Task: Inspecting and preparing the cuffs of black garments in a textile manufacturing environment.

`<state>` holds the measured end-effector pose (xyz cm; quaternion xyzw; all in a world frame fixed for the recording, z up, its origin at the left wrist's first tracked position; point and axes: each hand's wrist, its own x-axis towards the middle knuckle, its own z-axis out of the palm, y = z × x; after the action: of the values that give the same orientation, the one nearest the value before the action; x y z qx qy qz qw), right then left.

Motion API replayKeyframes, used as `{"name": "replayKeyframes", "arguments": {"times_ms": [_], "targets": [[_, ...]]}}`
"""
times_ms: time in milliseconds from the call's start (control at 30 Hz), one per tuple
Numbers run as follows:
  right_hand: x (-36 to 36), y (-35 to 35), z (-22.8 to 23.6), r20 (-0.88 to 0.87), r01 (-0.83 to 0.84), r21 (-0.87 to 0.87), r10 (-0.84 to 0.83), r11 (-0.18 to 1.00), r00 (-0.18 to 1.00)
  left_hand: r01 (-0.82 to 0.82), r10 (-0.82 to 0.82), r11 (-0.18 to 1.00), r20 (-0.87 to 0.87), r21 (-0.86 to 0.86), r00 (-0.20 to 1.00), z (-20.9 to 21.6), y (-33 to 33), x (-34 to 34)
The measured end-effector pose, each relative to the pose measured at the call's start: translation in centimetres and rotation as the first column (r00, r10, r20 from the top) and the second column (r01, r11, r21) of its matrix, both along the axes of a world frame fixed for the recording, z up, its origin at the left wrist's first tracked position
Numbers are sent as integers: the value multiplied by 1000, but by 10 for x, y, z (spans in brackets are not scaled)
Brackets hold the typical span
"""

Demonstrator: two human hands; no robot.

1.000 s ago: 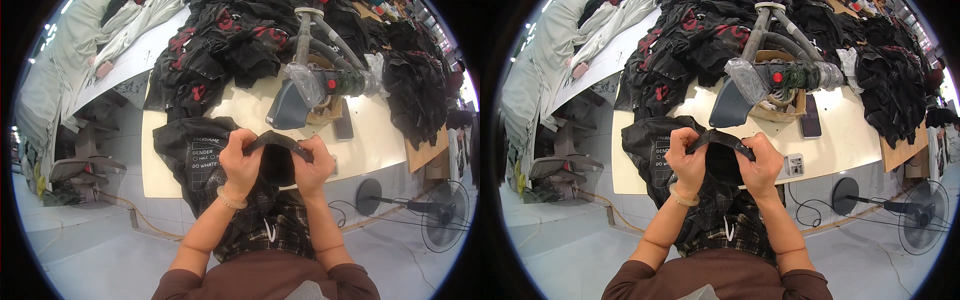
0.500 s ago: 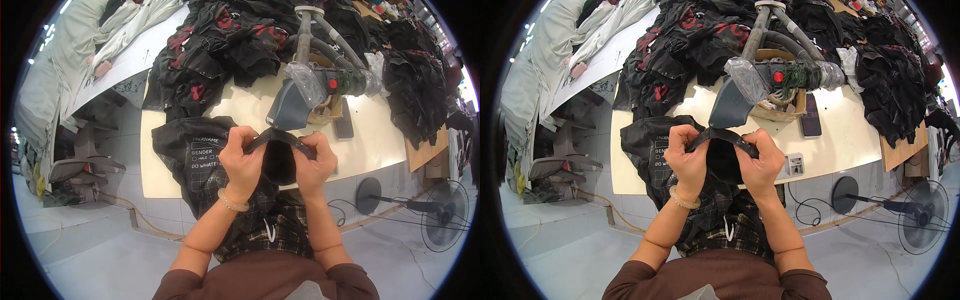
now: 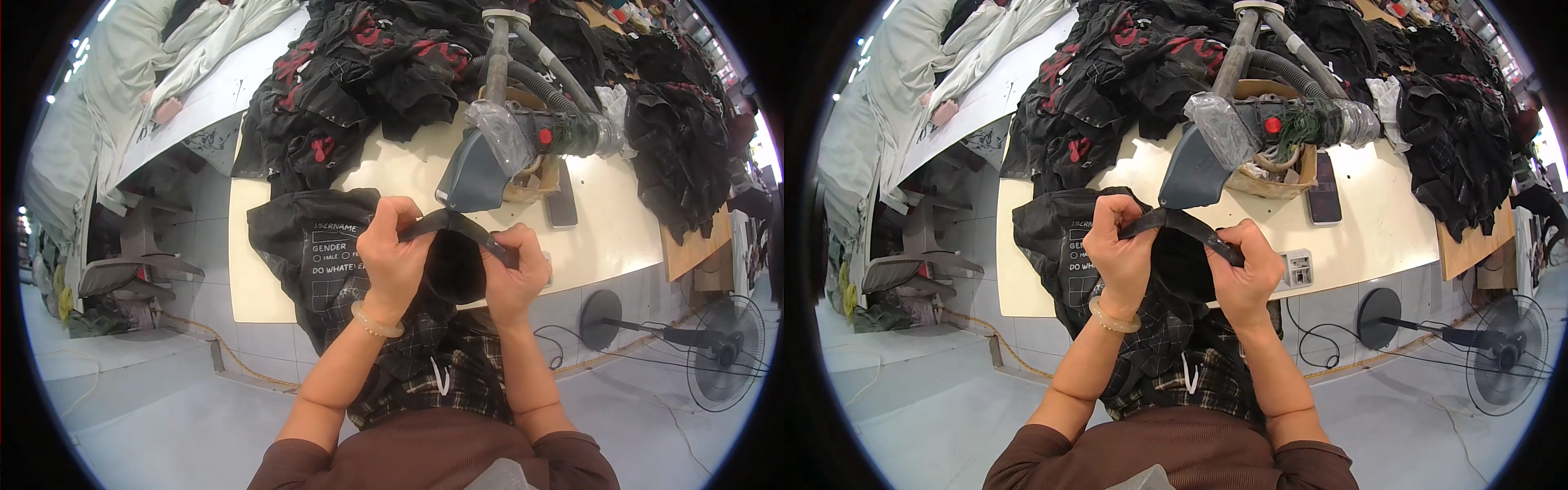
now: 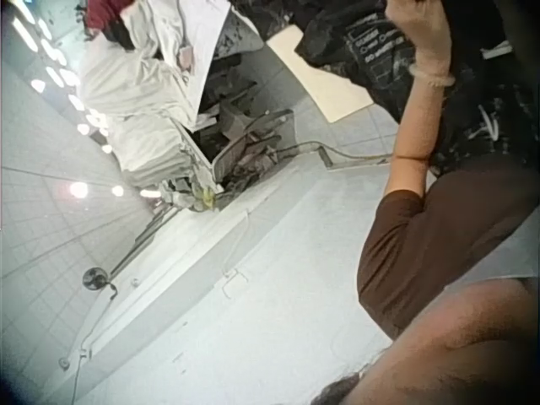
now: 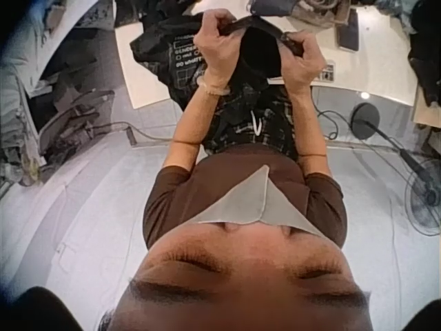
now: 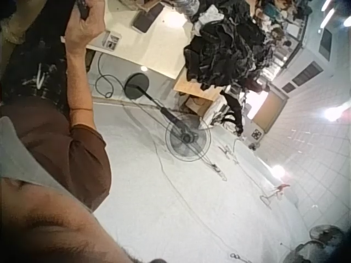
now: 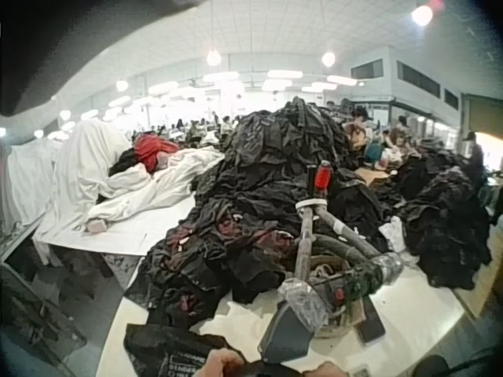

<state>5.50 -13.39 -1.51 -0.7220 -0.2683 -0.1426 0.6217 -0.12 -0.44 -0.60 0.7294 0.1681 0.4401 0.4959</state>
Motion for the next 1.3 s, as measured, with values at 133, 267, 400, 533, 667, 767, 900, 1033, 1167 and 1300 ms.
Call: {"name": "replayKeyframes", "arguments": {"times_ms": [133,267,400,533,667,767,900,1033,1167,1300], "targets": [[0,1,2,16,2,14,-2,1000,1000,-6,6,1000,-2,27,1000,3,2,0],[-2,1,2,-20,-26,18,26,999,999,-26,26,1000,-24,-5,999,-1,1,-5],[-2,2,2,-58,-33,21,34,999,998,-22,21,1000,-27,-8,999,-1,2,-2],[5,-16,6,-237,-295,-121,261,948,936,113,-101,971,-68,209,993,-3,4,-14],[21,-45,2,-604,-549,-245,317,799,731,385,-203,697,-349,605,915,-24,-2,-37],[28,-59,-13,-515,-571,-132,436,810,738,472,-245,523,-405,710,881,-40,-6,-46],[16,-47,5,-403,-625,-218,514,750,757,563,-326,414,-460,715,826,-51,-11,-51],[15,-37,15,-477,-775,-244,623,584,620,554,-367,373,-430,744,825,-50,-21,-53],[19,-38,18,-560,-819,-297,605,492,566,598,-369,328,-484,731,794,-47,-25,-54],[19,-39,10,-556,-829,-257,626,497,547,600,-402,328,-467,729,787,-47,-27,-55]]}}
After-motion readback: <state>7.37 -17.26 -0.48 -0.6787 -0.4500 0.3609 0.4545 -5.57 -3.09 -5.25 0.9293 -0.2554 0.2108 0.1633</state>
